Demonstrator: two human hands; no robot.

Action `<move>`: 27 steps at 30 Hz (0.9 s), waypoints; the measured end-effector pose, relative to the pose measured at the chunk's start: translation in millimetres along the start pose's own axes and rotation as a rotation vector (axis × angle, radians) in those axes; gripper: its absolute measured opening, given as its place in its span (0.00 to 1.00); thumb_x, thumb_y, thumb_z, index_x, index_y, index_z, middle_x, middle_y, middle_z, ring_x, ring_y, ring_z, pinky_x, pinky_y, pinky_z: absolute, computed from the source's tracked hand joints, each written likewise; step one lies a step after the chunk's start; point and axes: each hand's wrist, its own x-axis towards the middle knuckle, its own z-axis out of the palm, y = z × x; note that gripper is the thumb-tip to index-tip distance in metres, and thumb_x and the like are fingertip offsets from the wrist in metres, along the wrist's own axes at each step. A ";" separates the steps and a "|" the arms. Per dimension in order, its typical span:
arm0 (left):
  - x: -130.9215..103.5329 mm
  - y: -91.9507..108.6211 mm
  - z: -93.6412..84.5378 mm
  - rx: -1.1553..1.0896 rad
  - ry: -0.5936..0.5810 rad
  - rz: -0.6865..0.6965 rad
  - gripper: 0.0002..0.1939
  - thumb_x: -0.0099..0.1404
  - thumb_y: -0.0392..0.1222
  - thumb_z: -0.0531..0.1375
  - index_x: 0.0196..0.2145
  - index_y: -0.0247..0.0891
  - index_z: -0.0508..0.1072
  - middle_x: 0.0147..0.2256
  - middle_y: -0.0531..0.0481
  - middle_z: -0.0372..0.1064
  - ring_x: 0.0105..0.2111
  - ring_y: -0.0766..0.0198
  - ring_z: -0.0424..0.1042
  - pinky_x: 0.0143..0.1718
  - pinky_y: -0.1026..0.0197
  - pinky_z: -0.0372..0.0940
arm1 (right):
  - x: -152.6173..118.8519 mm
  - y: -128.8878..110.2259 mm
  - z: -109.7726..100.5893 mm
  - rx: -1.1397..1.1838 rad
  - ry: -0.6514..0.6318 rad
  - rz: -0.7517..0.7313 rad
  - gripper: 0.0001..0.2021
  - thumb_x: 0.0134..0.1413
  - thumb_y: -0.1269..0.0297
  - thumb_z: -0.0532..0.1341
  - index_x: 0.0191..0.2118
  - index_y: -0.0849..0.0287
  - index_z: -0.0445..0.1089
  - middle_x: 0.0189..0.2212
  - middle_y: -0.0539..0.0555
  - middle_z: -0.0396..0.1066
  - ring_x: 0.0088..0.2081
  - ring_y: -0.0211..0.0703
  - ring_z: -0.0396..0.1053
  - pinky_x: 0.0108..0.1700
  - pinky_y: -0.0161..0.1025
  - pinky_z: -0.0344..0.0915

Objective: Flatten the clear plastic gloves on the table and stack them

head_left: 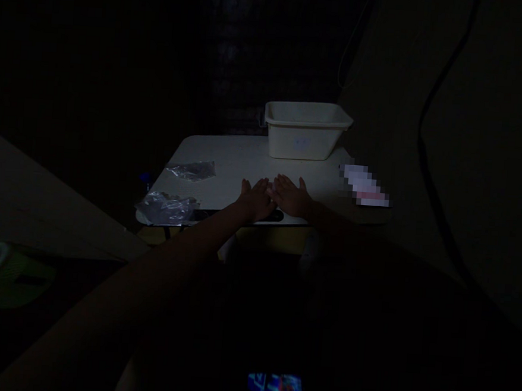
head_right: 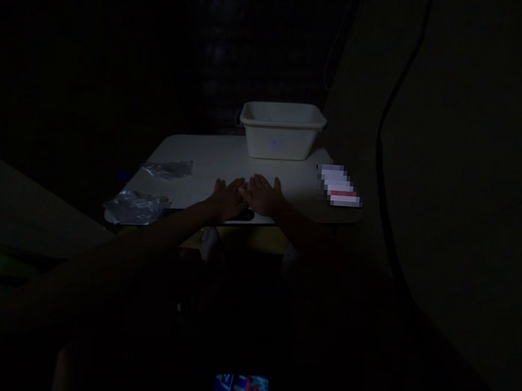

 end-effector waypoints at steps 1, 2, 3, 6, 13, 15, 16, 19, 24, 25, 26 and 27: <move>0.4 -0.2 0.4 0.002 -0.001 0.001 0.29 0.61 0.49 0.36 0.56 0.30 0.44 0.57 0.39 0.35 0.56 0.54 0.34 0.50 0.40 0.36 | -0.3 1.1 -0.4 -0.001 -0.003 0.005 0.27 0.54 0.56 0.34 0.55 0.68 0.48 0.56 0.61 0.45 0.57 0.48 0.41 0.52 0.60 0.39; 1.0 -0.5 1.1 0.003 -0.002 0.004 0.28 0.61 0.50 0.36 0.56 0.31 0.45 0.57 0.39 0.35 0.56 0.54 0.34 0.50 0.40 0.36 | -0.6 2.3 -0.7 -0.003 -0.002 0.011 0.27 0.54 0.56 0.34 0.54 0.68 0.48 0.56 0.61 0.45 0.57 0.48 0.41 0.52 0.60 0.40; 1.7 -0.8 2.0 0.004 -0.003 0.007 0.28 0.61 0.50 0.36 0.55 0.31 0.45 0.57 0.39 0.35 0.56 0.54 0.34 0.49 0.40 0.36 | -0.9 3.4 -0.8 -0.008 0.002 0.019 0.27 0.54 0.56 0.34 0.54 0.68 0.49 0.56 0.61 0.45 0.57 0.48 0.41 0.52 0.59 0.40; 3.7 -1.3 5.5 0.001 0.008 0.004 0.29 0.61 0.50 0.35 0.55 0.30 0.45 0.57 0.39 0.35 0.56 0.54 0.34 0.49 0.40 0.36 | -1.8 6.7 0.7 -0.030 0.019 0.039 0.27 0.54 0.55 0.35 0.54 0.68 0.49 0.56 0.61 0.46 0.57 0.49 0.41 0.52 0.59 0.39; 6.2 -10.0 9.0 -0.077 0.033 0.017 0.31 0.61 0.53 0.32 0.56 0.31 0.42 0.57 0.41 0.35 0.56 0.54 0.34 0.50 0.42 0.35 | -2.7 14.5 6.1 -0.048 0.093 0.087 0.27 0.54 0.55 0.36 0.53 0.69 0.52 0.54 0.64 0.49 0.55 0.50 0.45 0.51 0.60 0.38; 6.8 -14.7 6.5 -0.124 0.033 0.010 0.30 0.61 0.52 0.31 0.56 0.32 0.42 0.57 0.42 0.36 0.56 0.55 0.35 0.50 0.43 0.36 | -2.1 16.0 4.2 -0.029 0.118 0.106 0.27 0.55 0.56 0.35 0.52 0.70 0.53 0.53 0.65 0.51 0.55 0.50 0.46 0.51 0.60 0.37; 6.9 -16.3 4.9 -0.142 0.036 0.001 0.30 0.61 0.52 0.31 0.56 0.32 0.41 0.57 0.43 0.36 0.56 0.56 0.35 0.50 0.43 0.36 | -1.5 16.1 2.7 -0.016 0.129 0.105 0.27 0.55 0.57 0.35 0.52 0.69 0.53 0.53 0.65 0.51 0.55 0.49 0.47 0.51 0.60 0.36; 5.6 -15.9 0.6 -0.157 0.044 -0.005 0.31 0.61 0.53 0.32 0.56 0.30 0.40 0.57 0.40 0.35 0.56 0.55 0.35 0.51 0.44 0.35 | 0.6 13.0 -1.9 0.042 0.130 0.052 0.25 0.56 0.58 0.34 0.53 0.66 0.52 0.54 0.63 0.50 0.55 0.47 0.46 0.52 0.58 0.38; 2.6 -5.2 1.4 -0.098 0.041 0.109 0.38 0.56 0.58 0.42 0.56 0.29 0.39 0.57 0.37 0.34 0.56 0.51 0.34 0.50 0.43 0.33 | 0.8 1.1 -2.0 0.085 0.036 -0.059 0.24 0.56 0.59 0.32 0.55 0.61 0.48 0.56 0.58 0.46 0.56 0.44 0.42 0.52 0.57 0.40; 2.3 -3.8 2.3 -0.087 0.040 0.114 0.38 0.55 0.58 0.43 0.56 0.30 0.39 0.57 0.37 0.34 0.56 0.50 0.34 0.50 0.43 0.33 | 0.1 -0.4 -1.2 0.070 0.026 -0.073 0.24 0.56 0.58 0.32 0.55 0.60 0.48 0.56 0.58 0.46 0.57 0.44 0.41 0.52 0.58 0.40; 2.1 -3.0 3.1 -0.079 0.040 0.114 0.38 0.55 0.58 0.43 0.56 0.30 0.39 0.57 0.37 0.35 0.56 0.49 0.34 0.50 0.43 0.33 | -0.8 -1.2 -0.5 0.049 0.020 -0.087 0.24 0.56 0.58 0.32 0.54 0.60 0.48 0.56 0.58 0.46 0.57 0.45 0.41 0.51 0.58 0.40; 1.9 -2.7 3.9 -0.074 0.041 0.111 0.38 0.55 0.58 0.43 0.56 0.30 0.39 0.57 0.37 0.35 0.56 0.49 0.34 0.50 0.43 0.33 | -1.8 -1.5 -0.1 0.026 0.014 -0.098 0.24 0.56 0.58 0.32 0.54 0.60 0.48 0.56 0.59 0.46 0.57 0.45 0.40 0.51 0.58 0.40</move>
